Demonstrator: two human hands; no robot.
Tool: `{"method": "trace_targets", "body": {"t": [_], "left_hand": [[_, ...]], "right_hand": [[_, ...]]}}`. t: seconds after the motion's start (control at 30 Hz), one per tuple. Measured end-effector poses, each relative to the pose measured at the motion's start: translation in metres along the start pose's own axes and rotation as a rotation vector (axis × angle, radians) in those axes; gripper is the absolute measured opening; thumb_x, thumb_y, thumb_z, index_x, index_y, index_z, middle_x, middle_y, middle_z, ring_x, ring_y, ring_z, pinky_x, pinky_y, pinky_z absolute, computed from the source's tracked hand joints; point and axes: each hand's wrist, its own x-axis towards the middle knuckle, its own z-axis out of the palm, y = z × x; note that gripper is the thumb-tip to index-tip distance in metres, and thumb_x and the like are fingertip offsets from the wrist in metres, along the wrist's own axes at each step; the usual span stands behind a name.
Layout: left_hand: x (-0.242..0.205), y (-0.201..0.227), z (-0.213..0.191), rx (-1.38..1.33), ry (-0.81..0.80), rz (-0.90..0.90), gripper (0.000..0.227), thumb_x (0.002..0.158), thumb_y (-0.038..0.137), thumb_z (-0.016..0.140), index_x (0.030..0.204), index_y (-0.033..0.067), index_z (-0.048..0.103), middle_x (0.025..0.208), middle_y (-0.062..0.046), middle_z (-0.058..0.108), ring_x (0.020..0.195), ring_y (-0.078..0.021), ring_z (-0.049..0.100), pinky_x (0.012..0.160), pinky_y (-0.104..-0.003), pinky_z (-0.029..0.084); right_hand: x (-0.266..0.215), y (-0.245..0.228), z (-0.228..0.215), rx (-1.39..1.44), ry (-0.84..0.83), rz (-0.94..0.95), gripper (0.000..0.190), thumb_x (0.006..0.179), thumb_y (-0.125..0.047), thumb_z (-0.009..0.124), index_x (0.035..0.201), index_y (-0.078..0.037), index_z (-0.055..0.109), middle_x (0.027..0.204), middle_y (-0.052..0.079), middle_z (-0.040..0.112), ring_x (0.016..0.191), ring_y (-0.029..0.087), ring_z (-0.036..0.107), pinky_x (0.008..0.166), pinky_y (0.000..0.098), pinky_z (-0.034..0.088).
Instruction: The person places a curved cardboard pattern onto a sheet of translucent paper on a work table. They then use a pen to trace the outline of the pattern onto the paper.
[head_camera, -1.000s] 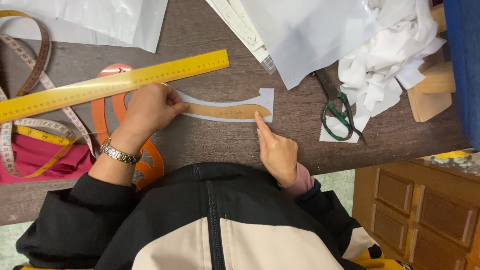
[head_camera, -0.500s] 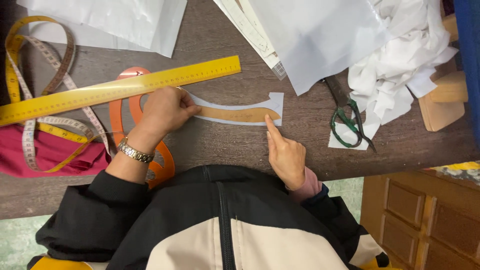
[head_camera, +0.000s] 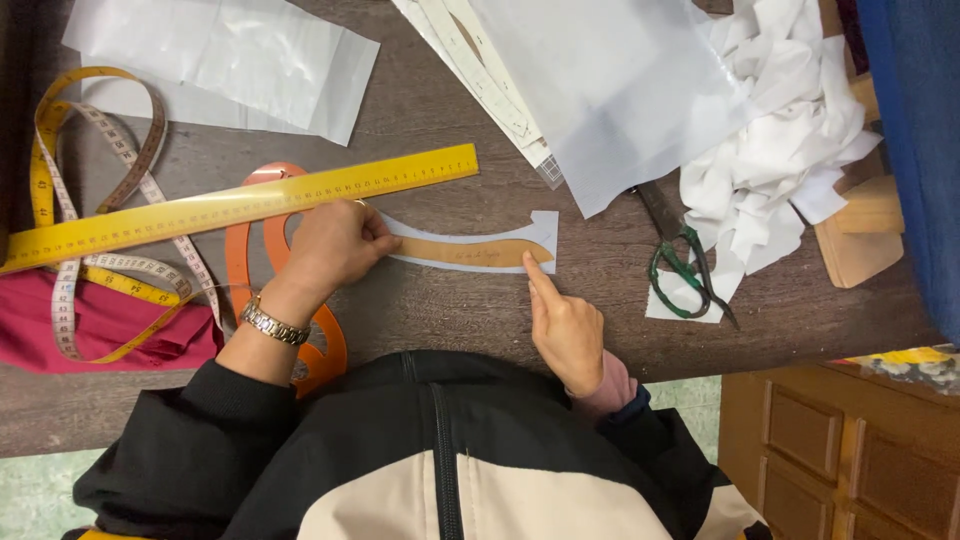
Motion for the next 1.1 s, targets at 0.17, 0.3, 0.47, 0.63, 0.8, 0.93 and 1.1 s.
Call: {"method": "trace_targets", "body": {"t": [0.17,0.3,0.47,0.63,0.8,0.93,1.1], "left_hand": [[-0.003,0.001,-0.001,0.01,0.015,0.008,0.017,0.072,0.03,0.073,0.076,0.0133,0.075,0.068,-0.009,0.069,0.08,-0.0363,0.069,0.071,-0.046,0.055],[-0.003,0.001,0.0,0.002,0.031,0.019,0.016,0.073,0.03,0.073,0.076,0.0141,0.075,0.066,-0.006,0.068,0.078,-0.0333,0.069,0.069,-0.043,0.055],[-0.002,-0.002,0.0,-0.006,0.041,0.023,0.015,0.073,0.029,0.074,0.075,0.0145,0.075,0.065,-0.006,0.068,0.077,-0.0334,0.069,0.068,-0.044,0.055],[-0.002,-0.001,0.0,-0.003,0.035,0.018,0.015,0.072,0.029,0.074,0.074,0.014,0.074,0.065,-0.007,0.068,0.077,-0.0352,0.069,0.068,-0.045,0.055],[-0.004,0.002,-0.002,0.001,0.044,0.024,0.013,0.073,0.026,0.074,0.075,0.0133,0.075,0.064,-0.006,0.068,0.076,-0.0332,0.069,0.068,-0.044,0.055],[-0.002,0.0,-0.001,0.004,0.036,0.027,0.014,0.073,0.026,0.075,0.075,0.0121,0.075,0.065,-0.008,0.068,0.076,-0.0346,0.069,0.069,-0.045,0.055],[-0.002,-0.001,-0.001,-0.015,0.04,0.035,0.013,0.073,0.026,0.075,0.075,0.0131,0.075,0.064,-0.007,0.068,0.076,-0.0337,0.069,0.068,-0.044,0.055]], "right_hand": [[0.001,-0.001,-0.003,0.037,-0.023,0.029,0.045,0.098,-0.025,0.041,0.141,-0.031,0.049,0.071,0.022,0.071,0.072,0.046,0.067,0.062,0.0546,0.052],[0.001,-0.008,-0.009,0.071,-0.037,0.045,0.044,0.098,-0.022,0.04,0.141,-0.028,0.05,0.073,0.024,0.07,0.073,0.046,0.068,0.064,0.0541,0.052],[0.001,-0.01,-0.01,0.075,-0.044,0.046,0.044,0.098,-0.023,0.04,0.141,-0.028,0.05,0.074,0.024,0.071,0.074,0.046,0.067,0.065,0.0538,0.052],[0.001,-0.006,-0.008,0.095,-0.048,0.046,0.045,0.098,-0.02,0.041,0.142,-0.026,0.05,0.085,0.025,0.071,0.079,0.046,0.067,0.068,0.0539,0.052],[0.002,-0.008,-0.01,0.082,-0.051,0.06,0.044,0.098,-0.023,0.041,0.14,-0.029,0.051,0.089,0.023,0.071,0.081,0.046,0.067,0.07,0.0552,0.052],[0.001,-0.008,-0.009,0.073,-0.051,0.065,0.044,0.098,-0.023,0.041,0.141,-0.029,0.051,0.091,0.023,0.071,0.082,0.046,0.067,0.071,0.0561,0.052],[0.001,-0.011,-0.01,0.07,-0.04,0.067,0.044,0.098,-0.022,0.041,0.14,-0.029,0.051,0.086,0.025,0.071,0.08,0.048,0.066,0.07,0.056,0.051]]}}
